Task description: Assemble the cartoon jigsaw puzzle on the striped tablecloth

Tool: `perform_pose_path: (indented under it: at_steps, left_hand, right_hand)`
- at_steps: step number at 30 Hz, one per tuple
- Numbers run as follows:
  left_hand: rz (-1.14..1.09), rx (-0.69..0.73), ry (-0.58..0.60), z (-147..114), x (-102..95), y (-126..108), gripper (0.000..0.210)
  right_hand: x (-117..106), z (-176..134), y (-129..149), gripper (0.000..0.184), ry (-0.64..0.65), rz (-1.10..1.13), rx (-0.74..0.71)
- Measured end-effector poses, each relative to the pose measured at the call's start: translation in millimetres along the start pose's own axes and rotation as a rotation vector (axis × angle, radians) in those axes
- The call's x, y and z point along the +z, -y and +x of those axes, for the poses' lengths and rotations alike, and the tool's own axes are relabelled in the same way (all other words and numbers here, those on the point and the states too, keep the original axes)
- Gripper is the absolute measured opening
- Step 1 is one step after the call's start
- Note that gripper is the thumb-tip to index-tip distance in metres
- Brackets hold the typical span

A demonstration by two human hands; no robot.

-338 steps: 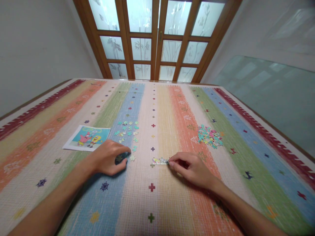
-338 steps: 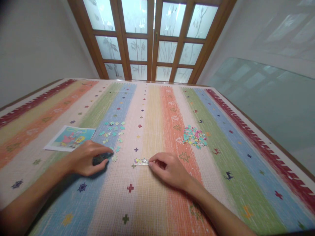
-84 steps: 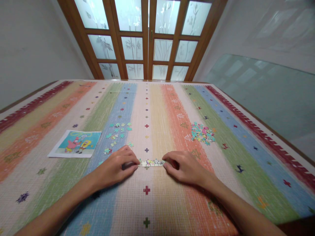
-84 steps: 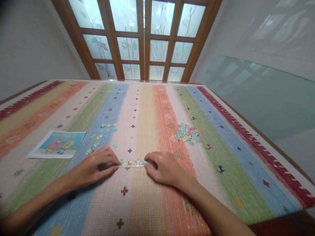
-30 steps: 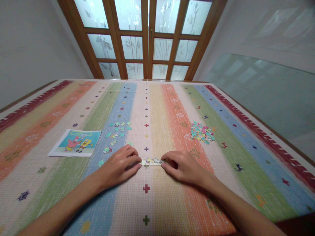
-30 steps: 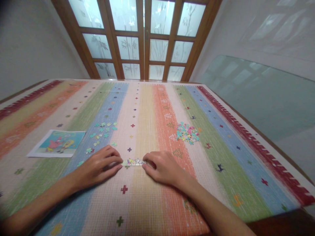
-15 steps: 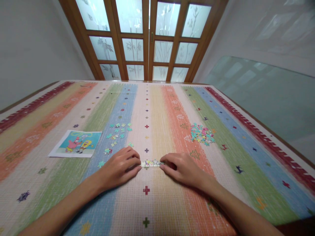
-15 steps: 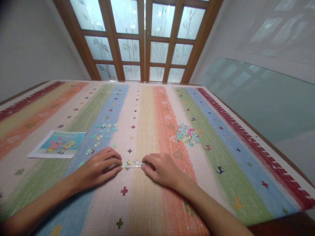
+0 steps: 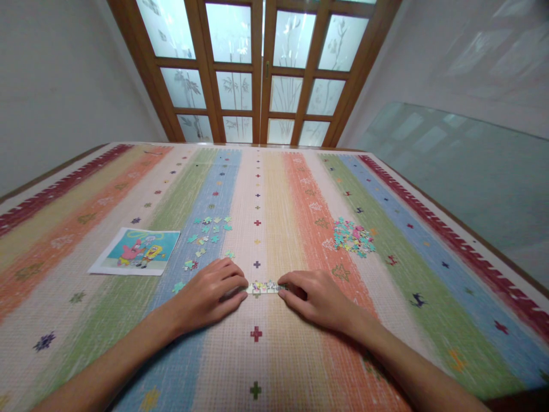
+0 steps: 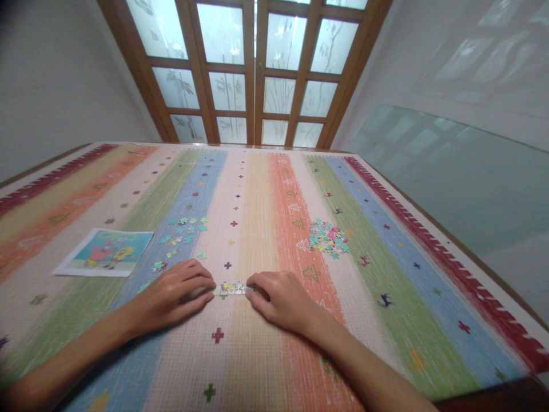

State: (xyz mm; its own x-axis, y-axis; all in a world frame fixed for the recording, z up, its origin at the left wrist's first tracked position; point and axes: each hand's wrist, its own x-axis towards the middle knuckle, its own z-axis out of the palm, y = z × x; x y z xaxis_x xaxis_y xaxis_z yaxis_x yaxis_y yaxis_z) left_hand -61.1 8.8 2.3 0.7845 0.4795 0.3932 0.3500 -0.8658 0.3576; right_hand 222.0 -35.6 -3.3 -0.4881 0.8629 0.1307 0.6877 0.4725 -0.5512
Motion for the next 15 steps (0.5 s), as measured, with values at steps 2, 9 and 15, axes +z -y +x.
perform_pose_path:
  at_steps: [2, 9, 15]
  left_hand:
    - [0.002, 0.000, -0.003, 0, -0.9, -1, 0.010]
    - [0.119, -0.030, -0.197, 0, -26.1, 10, 0.022]
    - [0.281, -0.173, -0.287, -15, -57.8, 42, 0.024]
  right_hand:
    - [0, 0, 0, 0.024, -0.003, 0.000, -0.001]
    - [0, -2, 0, 0.028, -0.029, 0.003, 0.008]
    - [-3, -3, 0, 0.030, -0.041, 0.007, 0.009]
